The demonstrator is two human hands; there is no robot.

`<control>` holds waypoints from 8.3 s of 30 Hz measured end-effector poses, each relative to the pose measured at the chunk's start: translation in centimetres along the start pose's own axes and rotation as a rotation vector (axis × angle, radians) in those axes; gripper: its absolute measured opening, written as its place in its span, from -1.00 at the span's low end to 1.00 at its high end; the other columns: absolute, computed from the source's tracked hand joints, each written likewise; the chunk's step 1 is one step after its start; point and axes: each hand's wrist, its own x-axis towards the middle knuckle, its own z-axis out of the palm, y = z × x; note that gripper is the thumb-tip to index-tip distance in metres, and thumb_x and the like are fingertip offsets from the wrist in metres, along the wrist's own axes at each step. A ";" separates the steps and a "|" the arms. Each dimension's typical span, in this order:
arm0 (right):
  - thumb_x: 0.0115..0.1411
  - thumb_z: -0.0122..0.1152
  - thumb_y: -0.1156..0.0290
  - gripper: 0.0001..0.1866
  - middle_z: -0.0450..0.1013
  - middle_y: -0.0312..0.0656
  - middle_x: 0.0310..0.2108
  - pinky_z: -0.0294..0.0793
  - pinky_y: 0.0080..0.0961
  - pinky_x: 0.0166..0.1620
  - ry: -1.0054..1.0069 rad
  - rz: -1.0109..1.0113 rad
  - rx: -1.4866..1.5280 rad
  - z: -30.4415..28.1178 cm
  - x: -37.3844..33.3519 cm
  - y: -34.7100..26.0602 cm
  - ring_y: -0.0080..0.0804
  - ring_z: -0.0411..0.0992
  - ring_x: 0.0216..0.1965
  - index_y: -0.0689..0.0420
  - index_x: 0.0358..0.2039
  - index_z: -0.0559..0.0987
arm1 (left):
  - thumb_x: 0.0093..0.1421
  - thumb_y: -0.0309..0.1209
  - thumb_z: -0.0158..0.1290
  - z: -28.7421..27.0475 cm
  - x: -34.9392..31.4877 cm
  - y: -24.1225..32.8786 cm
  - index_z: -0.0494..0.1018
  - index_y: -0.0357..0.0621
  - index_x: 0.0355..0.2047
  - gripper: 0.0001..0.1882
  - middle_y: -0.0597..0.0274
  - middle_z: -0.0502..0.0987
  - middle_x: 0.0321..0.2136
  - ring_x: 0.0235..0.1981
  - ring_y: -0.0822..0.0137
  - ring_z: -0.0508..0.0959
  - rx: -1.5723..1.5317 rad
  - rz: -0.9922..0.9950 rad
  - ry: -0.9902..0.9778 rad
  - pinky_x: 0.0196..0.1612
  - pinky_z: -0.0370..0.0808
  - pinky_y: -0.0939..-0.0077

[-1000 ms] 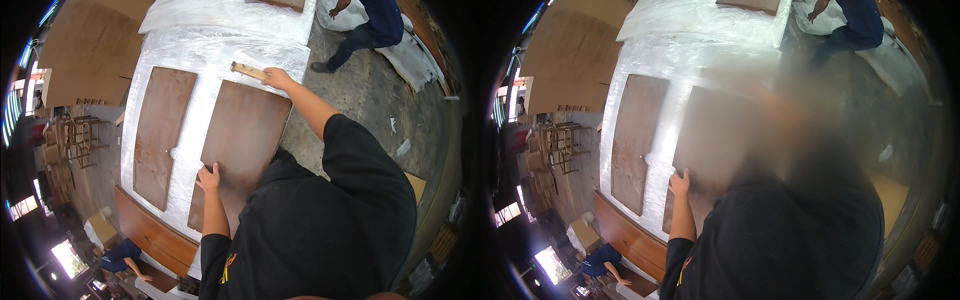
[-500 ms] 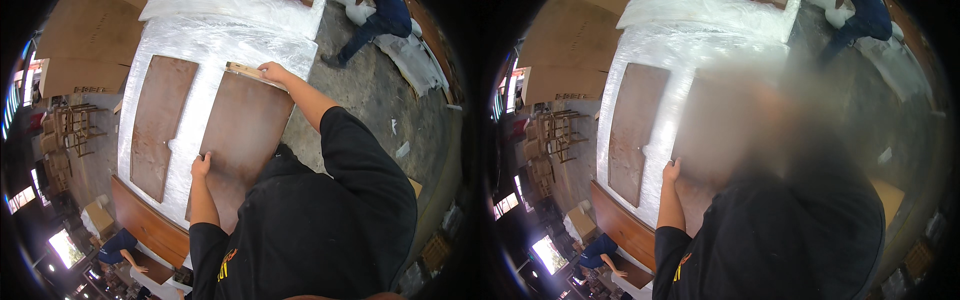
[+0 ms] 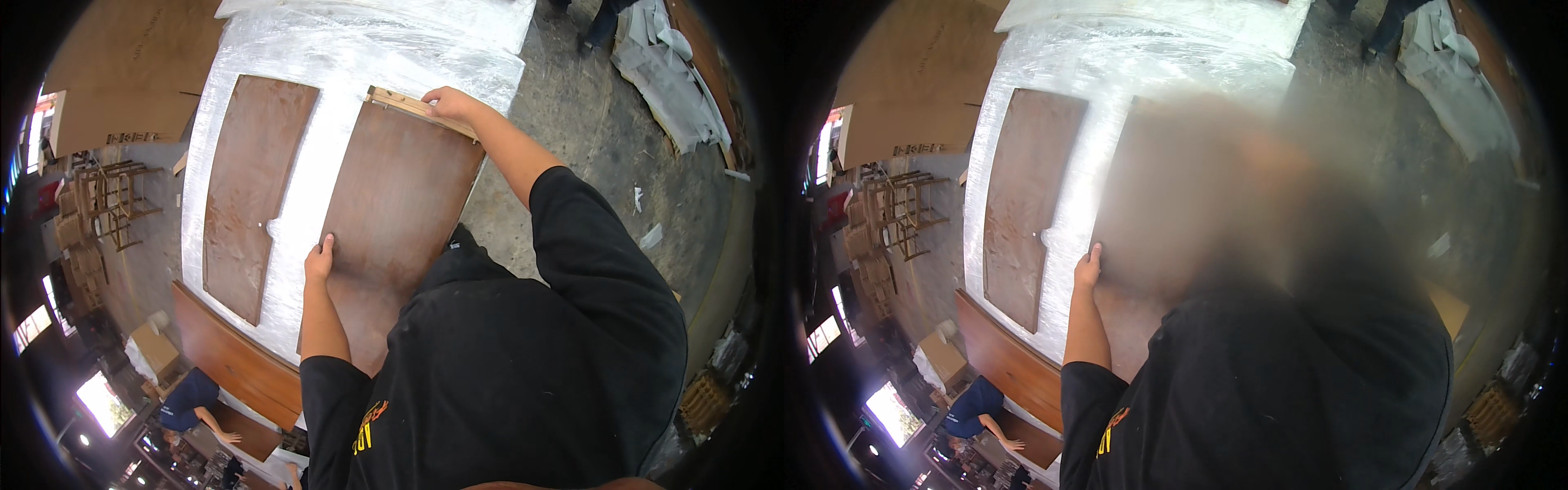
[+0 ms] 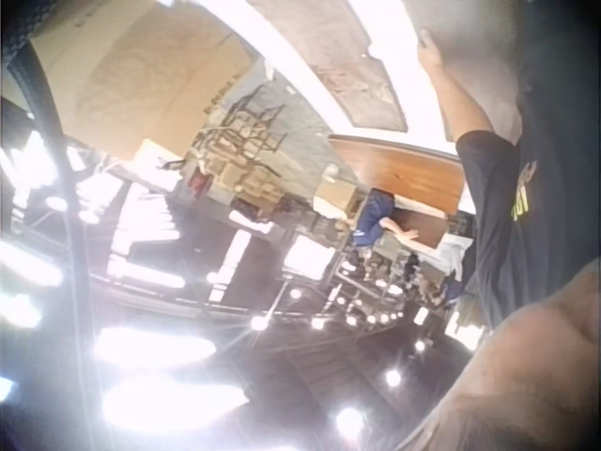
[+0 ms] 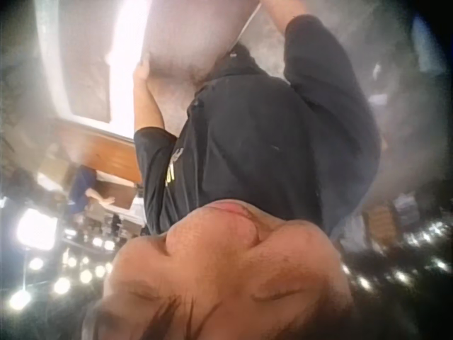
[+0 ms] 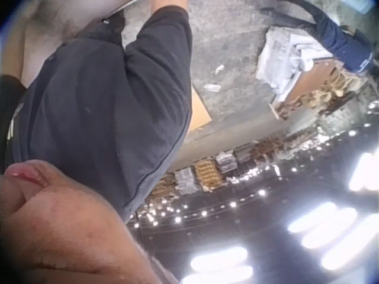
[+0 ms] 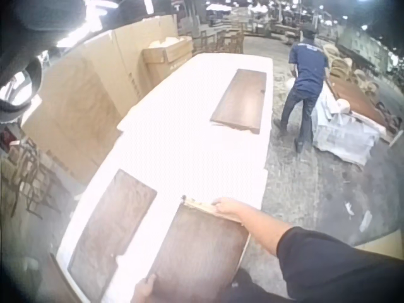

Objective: The person uses a wooden block to rub the edges of brown wood panels laid on a plastic-covered table, then flips and repositions the panels. Later, the person sits on the floor and sorts small hardware items from a cardboard box.

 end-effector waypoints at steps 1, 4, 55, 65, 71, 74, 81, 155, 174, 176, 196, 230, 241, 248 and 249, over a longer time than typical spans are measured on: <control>0.14 0.35 0.32 -0.53 0.51 0.02 0.09 0.38 -0.29 0.20 0.001 0.009 0.015 0.0 -0.1 0.1 -0.11 0.44 0.13 0.03 0.10 0.59 | 0.22 0.38 -0.18 0.1 0.1 -0.3 0.53 -0.44 -0.03 -0.05 -0.35 0.53 -0.02 0.10 -0.18 0.48 0.046 0.030 0.007 0.19 0.35 0.16; 0.14 0.35 0.33 -0.53 0.51 0.04 0.06 0.39 -0.27 0.18 0.007 0.026 0.052 0.3 -0.1 0.0 -0.10 0.45 0.12 0.03 0.11 0.59 | 0.21 0.42 -0.24 0.3 0.2 -0.7 0.56 -0.41 -0.07 -0.02 -0.33 0.54 -0.04 0.10 -0.18 0.49 0.143 0.041 0.024 0.20 0.34 0.16; 0.35 0.12 0.06 -0.53 0.57 -0.08 -0.05 0.42 -0.37 0.08 0.023 0.025 0.101 -1.4 -3.8 -3.8 -0.28 0.50 -0.04 0.14 0.07 0.58 | 0.32 0.28 -0.24 1.0 -2.7 -0.1 0.57 -0.37 -0.53 -0.15 -0.24 0.59 -0.48 -0.28 -0.13 0.57 0.123 0.076 0.333 0.18 0.21 0.09; 0.33 0.15 0.00 -0.49 0.57 -0.06 -0.06 0.44 -0.35 0.07 0.046 0.005 0.025 -0.1 -3.4 -1.4 -0.26 0.50 -0.02 0.12 0.10 0.55 | 0.33 0.25 -0.19 0.8 -2.8 0.1 0.57 -0.36 -0.56 -0.18 -0.20 0.59 -0.51 -0.32 -0.12 0.57 0.145 0.072 0.351 0.15 0.23 0.11; 0.34 0.16 0.00 -0.49 0.51 -0.14 0.04 0.30 -0.34 0.21 -0.065 0.013 0.233 -0.4 -3.3 -1.0 -0.31 0.39 0.12 0.12 0.11 0.53 | 0.33 0.19 -0.16 0.7 -3.8 -0.1 0.60 -0.33 -0.55 -0.24 -0.16 0.59 -0.53 -0.33 -0.07 0.57 0.068 0.103 0.445 0.13 0.22 0.17; 0.35 0.14 -0.01 -0.49 0.50 -0.16 0.04 0.29 -0.34 0.22 -0.121 -0.040 0.271 -0.6 -3.3 -1.1 -0.31 0.38 0.12 0.12 0.11 0.53 | 0.34 0.16 -0.17 0.8 -3.9 -0.3 0.64 -0.32 -0.48 -0.26 -0.11 0.61 -0.51 -0.32 -0.04 0.57 0.041 0.095 0.455 0.13 0.22 0.19; 0.39 0.09 0.03 -0.54 0.51 -0.22 -0.01 0.31 -0.39 0.18 -0.177 -0.096 0.278 -0.9 -3.5 -1.8 -0.41 0.38 0.08 0.13 0.08 0.53 | 0.33 0.18 -0.20 0.6 -2.8 -1.3 0.67 -0.29 -0.32 -0.27 -0.14 0.65 -0.35 -0.16 -0.08 0.59 -0.036 -0.016 0.396 0.19 0.25 0.24; 0.17 0.25 0.35 -0.74 0.52 -0.02 -0.14 0.49 -0.20 -0.07 -0.596 -1.189 -0.281 52.9 -29.5 -35.2 -0.04 0.49 -0.08 0.19 -0.15 0.59 | 0.29 -0.17 0.15 14.6 -37.8 -32.4 0.45 -0.15 -0.06 -0.64 0.17 0.56 -0.41 -0.37 0.31 0.56 -1.623 -0.481 0.409 -0.26 0.50 0.34; -0.03 0.37 0.63 -0.50 0.44 -0.12 0.14 0.49 -0.26 0.11 -1.122 -1.629 -0.240 55.7 -47.6 -35.3 -0.10 0.46 0.11 0.03 -0.02 0.60 | 0.37 -0.17 0.06 7.9 -40.0 -39.4 0.51 -0.26 -0.04 -0.62 0.13 0.57 -0.22 -0.21 0.28 0.59 -2.445 -0.044 0.491 -0.14 0.56 0.41; -0.02 0.36 0.63 -0.50 0.37 -0.03 0.20 0.46 -0.22 0.15 -1.121 -1.710 -0.246 55.8 -47.4 -34.5 0.02 0.38 0.17 0.02 -0.01 0.60 | 0.40 -0.11 0.01 8.2 -38.6 -39.8 0.50 -0.26 -0.04 -0.58 0.12 0.60 -0.23 -0.23 0.29 0.61 -2.363 0.088 0.440 -0.17 0.58 0.44; 0.27 -0.31 -0.42 -0.08 0.52 0.19 0.00 0.35 -0.19 0.19 -0.749 -0.628 -0.988 59.1 -20.5 -34.4 0.13 0.43 0.11 0.23 0.01 0.61 | 0.42 -0.20 -0.04 14.2 -30.8 -43.8 0.41 -0.22 0.09 -0.61 0.17 0.60 -0.10 -0.16 0.32 0.59 -1.919 -0.155 0.391 -0.10 0.54 0.40; 0.35 -0.30 -0.22 -0.30 0.59 0.07 -0.11 0.44 -0.15 0.10 -0.297 -0.579 -1.137 57.8 -26.9 -35.1 0.03 0.53 -0.01 0.03 -0.13 0.70 | 0.38 -0.15 0.05 14.3 -27.4 -44.5 0.34 -0.30 0.17 -0.47 0.10 0.54 -0.03 0.00 0.31 0.49 -1.556 -0.013 0.410 0.11 0.41 0.41; 0.32 -0.26 -0.12 -0.36 0.56 0.09 -0.05 0.41 -0.15 0.13 -0.327 -0.610 -1.133 57.7 -25.1 -33.9 0.04 0.50 0.04 0.08 -0.07 0.67 | 0.37 -0.19 0.05 17.2 -25.2 -43.2 0.41 -0.28 0.08 -0.56 0.05 0.58 -0.11 -0.05 0.27 0.53 -1.583 -0.076 0.633 0.07 0.43 0.39; 0.32 -0.27 -0.12 -0.35 0.55 0.07 -0.03 0.40 -0.15 0.15 -0.369 -0.739 -1.071 57.1 -24.3 -33.2 0.03 0.49 0.05 0.09 -0.06 0.66 | 0.36 -0.22 0.02 16.4 -25.3 -41.9 0.44 -0.27 -0.01 -0.64 -0.07 0.60 -0.22 -0.14 0.08 0.59 -1.182 -0.247 0.805 0.00 0.46 0.26; 0.32 -0.28 -0.12 -0.35 0.55 0.07 -0.03 0.40 -0.15 0.15 -0.389 -0.750 -1.056 57.0 -24.5 -33.3 0.03 0.49 0.05 0.09 -0.06 0.66 | 0.37 -0.23 0.02 16.3 -25.4 -41.8 0.44 -0.28 -0.01 -0.64 -0.09 0.60 -0.21 -0.13 0.05 0.59 -1.199 -0.246 0.795 0.00 0.46 0.25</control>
